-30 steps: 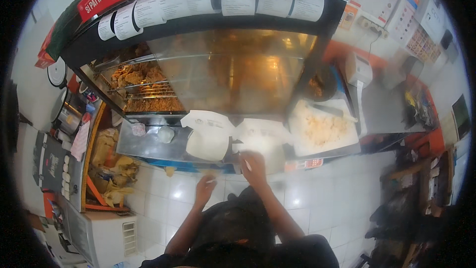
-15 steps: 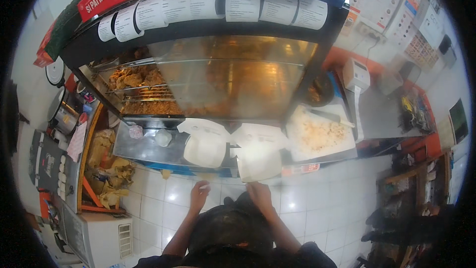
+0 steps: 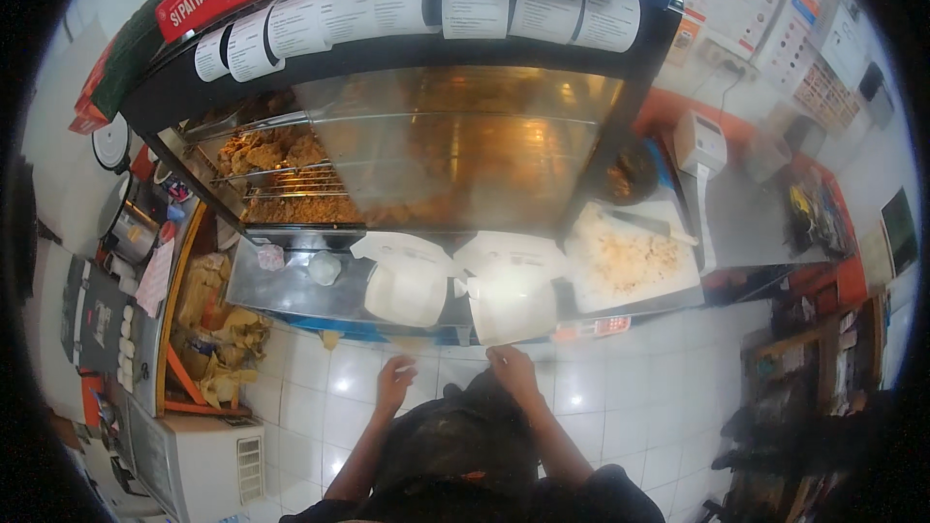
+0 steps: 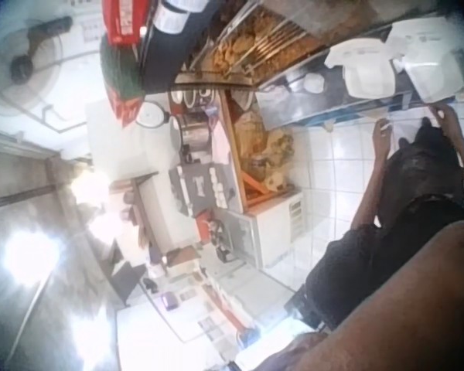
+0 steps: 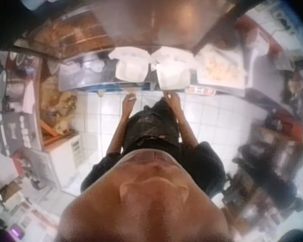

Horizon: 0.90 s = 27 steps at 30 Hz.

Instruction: The person assembles cardboard food boxes by hand, organizes them on a counter near a food warmer, and handles small paper packets.

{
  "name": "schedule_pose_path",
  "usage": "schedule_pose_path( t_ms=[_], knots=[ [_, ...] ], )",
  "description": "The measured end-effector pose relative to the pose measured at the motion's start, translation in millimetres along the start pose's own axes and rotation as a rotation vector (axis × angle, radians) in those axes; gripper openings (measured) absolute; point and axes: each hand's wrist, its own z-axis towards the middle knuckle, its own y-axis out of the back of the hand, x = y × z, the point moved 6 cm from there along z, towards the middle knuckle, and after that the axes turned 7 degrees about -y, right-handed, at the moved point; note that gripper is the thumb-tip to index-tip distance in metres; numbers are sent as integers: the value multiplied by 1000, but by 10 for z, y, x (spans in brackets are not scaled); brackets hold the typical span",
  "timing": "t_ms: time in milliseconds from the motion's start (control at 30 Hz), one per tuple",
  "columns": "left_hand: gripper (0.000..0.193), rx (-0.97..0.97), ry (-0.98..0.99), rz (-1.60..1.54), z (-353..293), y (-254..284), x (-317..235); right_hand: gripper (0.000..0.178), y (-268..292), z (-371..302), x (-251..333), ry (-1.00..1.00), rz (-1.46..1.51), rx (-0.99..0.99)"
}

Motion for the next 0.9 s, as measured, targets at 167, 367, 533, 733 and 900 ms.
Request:
schedule_pose_path(
  t_ms=[167, 367, 533, 733, 900],
  knots=[
    [28, 3, 40, -8, -32, -5, -28, 26, -27, -37, 6, -4, -30, 64],
    [25, 46, -6, 9, 4, -134, -52, 30, -13, -104, 106, -5, -22, 108],
    [23, 60, -10, 42, 5, -152, -13, 30, -9, -106, 170, -21, 22, 141],
    [22, 50, -1, 30, -5, -155, -97, 24, 2, -99, 236, 25, -1, 139],
    [22, 1, -42, 149, 11, -110, -325, 23, -48, -104, 121, 46, 0, 162]
  ],
)
